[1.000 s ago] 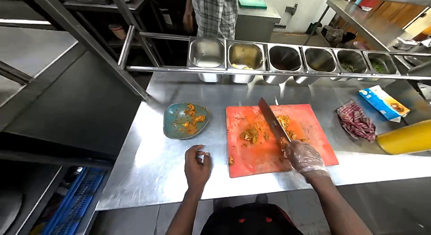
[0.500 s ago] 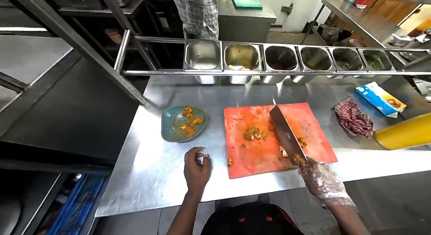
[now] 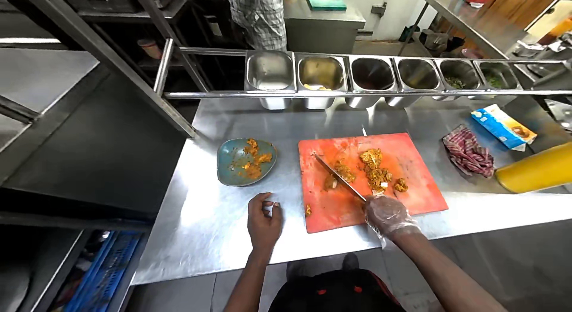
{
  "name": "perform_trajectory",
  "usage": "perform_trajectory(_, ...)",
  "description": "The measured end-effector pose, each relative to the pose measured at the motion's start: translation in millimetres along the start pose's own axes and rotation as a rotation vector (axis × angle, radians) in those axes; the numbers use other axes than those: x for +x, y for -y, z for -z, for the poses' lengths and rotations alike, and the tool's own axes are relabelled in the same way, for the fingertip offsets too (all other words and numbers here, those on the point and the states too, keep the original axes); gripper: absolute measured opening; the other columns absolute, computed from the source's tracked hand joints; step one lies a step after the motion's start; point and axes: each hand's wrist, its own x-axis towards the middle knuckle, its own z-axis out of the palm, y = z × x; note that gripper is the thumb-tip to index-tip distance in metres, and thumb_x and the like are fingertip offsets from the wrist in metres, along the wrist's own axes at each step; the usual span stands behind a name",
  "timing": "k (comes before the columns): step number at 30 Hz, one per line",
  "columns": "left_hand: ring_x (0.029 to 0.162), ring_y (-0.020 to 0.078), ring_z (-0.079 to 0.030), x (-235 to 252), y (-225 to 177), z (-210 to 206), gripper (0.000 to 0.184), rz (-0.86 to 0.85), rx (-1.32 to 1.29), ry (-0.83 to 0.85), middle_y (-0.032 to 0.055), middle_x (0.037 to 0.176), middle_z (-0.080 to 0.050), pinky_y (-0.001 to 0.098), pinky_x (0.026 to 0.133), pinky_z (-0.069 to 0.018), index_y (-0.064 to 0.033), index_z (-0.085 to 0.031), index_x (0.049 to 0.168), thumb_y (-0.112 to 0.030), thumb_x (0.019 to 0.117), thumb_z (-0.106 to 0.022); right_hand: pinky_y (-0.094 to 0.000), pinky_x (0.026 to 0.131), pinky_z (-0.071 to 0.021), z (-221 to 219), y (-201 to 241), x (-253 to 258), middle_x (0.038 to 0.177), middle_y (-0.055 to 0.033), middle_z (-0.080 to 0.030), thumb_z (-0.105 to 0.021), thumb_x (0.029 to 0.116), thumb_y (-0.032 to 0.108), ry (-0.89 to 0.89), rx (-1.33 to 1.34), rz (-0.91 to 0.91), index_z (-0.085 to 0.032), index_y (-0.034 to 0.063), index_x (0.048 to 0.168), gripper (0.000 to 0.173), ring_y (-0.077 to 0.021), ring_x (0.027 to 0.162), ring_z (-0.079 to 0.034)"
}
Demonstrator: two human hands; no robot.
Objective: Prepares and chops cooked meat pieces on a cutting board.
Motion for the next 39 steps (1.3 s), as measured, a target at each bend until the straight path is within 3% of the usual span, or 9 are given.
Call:
perform_trajectory(4,0.082,0.0128,-0.065,-2,2,0,0.039,0.006,-0.024,-0.017,0.013,0.118,-0.063,0.0285,0.066,-0.0554,-0.0029,-0.062,0.125,-0.018,0.0901,-0.062,-0.06,0.091,-0.053,-1,-14,-20,0.122,-0.0225,-0.067,-0.045,0.1059,0.026,0.101,-0.042,0.004,-0.063,0.003,0.125,0.035,-0.0416,0.115,-0.065)
perform_trajectory(10,0.081,0.0132,-0.065,1,0,-1,0.037,-0.006,-0.019,-0.02,0.0131,0.118,-0.063,0.0281,0.065,-0.0556,-0.0022,-0.063,0.123,-0.017,0.0895,-0.063,-0.0591,0.099,-0.0496,-14,-61,-51,0.12,-0.022,-0.069,-0.038,0.1088,0.045,0.03,0.142,-0.078,-0.066,0.005,0.123,0.052,-0.0399,0.118,-0.065)
perform_trajectory(15,0.08,0.0132,-0.064,2,-3,-2,0.036,0.015,0.0,0.006,0.0126,0.116,-0.064,0.0293,0.064,-0.0545,-0.0032,-0.063,0.123,-0.018,0.0896,-0.062,-0.0596,0.083,-0.0546,-16,-65,-61,0.098,-0.0187,-0.073,-0.048,0.107,0.037,-0.346,0.28,-0.117,-0.071,0.0073,0.116,0.039,-0.0386,0.094,-0.071)
perform_trajectory(19,0.081,0.0173,-0.065,3,-4,-1,0.037,0.013,-0.006,0.021,0.0159,0.116,-0.063,0.0337,0.066,-0.0552,-0.0007,-0.063,0.124,-0.018,0.0903,-0.063,-0.058,0.087,-0.0539,2,-50,-59,0.105,-0.0194,-0.072,-0.045,0.1077,0.041,-0.189,0.156,-0.207,-0.067,0.0076,0.117,0.041,-0.0396,0.102,-0.07)
perform_trajectory(23,0.08,0.014,-0.064,2,-2,-1,0.037,0.018,-0.037,0.002,0.0136,0.117,-0.063,0.0289,0.064,-0.0548,-0.002,-0.063,0.124,-0.017,0.0899,-0.062,-0.058,0.087,-0.0546,5,-48,-59,0.106,-0.0195,-0.072,-0.045,0.107,0.04,-0.072,0.014,-0.185,-0.068,0.0074,0.115,0.041,-0.0396,0.105,-0.07)
perform_trajectory(29,0.08,0.0138,-0.064,1,-1,-3,0.037,0.005,-0.008,0.0,0.0126,0.115,-0.064,0.0298,0.064,-0.0546,-0.0027,-0.063,0.123,-0.019,0.0899,-0.062,-0.0538,0.066,-0.0563,16,-82,-53,0.081,-0.0093,-0.072,-0.064,0.0982,0.034,-0.383,-0.21,0.056,-0.072,0.017,0.099,0.019,-0.0334,0.076,-0.072)
perform_trajectory(31,0.081,0.0143,-0.064,3,-2,-3,0.037,0.007,0.004,0.01,0.013,0.116,-0.063,0.0304,0.065,-0.0546,-0.0025,-0.063,0.124,-0.019,0.0905,-0.062,-0.0544,0.073,-0.0563,33,-85,-38,0.086,-0.0082,-0.073,-0.069,0.0957,0.027,-0.403,-0.241,0.098,-0.072,0.0169,0.1,0.012,-0.0324,0.081,-0.071)
perform_trajectory(34,0.082,0.0153,-0.064,3,-4,-1,0.038,0.03,-0.002,0.007,0.0138,0.116,-0.063,0.0312,0.066,-0.0541,-0.0023,-0.063,0.124,-0.019,0.0904,-0.062,-0.055,0.069,-0.0558,44,-94,-6,0.084,-0.0099,-0.073,-0.071,0.0937,0.021,-0.421,-0.286,0.159,-0.073,0.0142,0.097,0.008,-0.0334,0.079,-0.072)
perform_trajectory(39,0.083,0.0159,-0.065,0,-5,1,0.039,0.046,-0.045,-0.025,0.0144,0.119,-0.063,0.0306,0.066,-0.0559,-0.0012,-0.061,0.125,-0.018,0.0901,-0.062,-0.0589,0.082,-0.0558,56,-99,25,0.103,-0.0154,-0.073,-0.059,0.1026,0.03,-0.116,-0.226,0.041,-0.071,0.0124,0.113,0.023,-0.0379,0.1,-0.07)
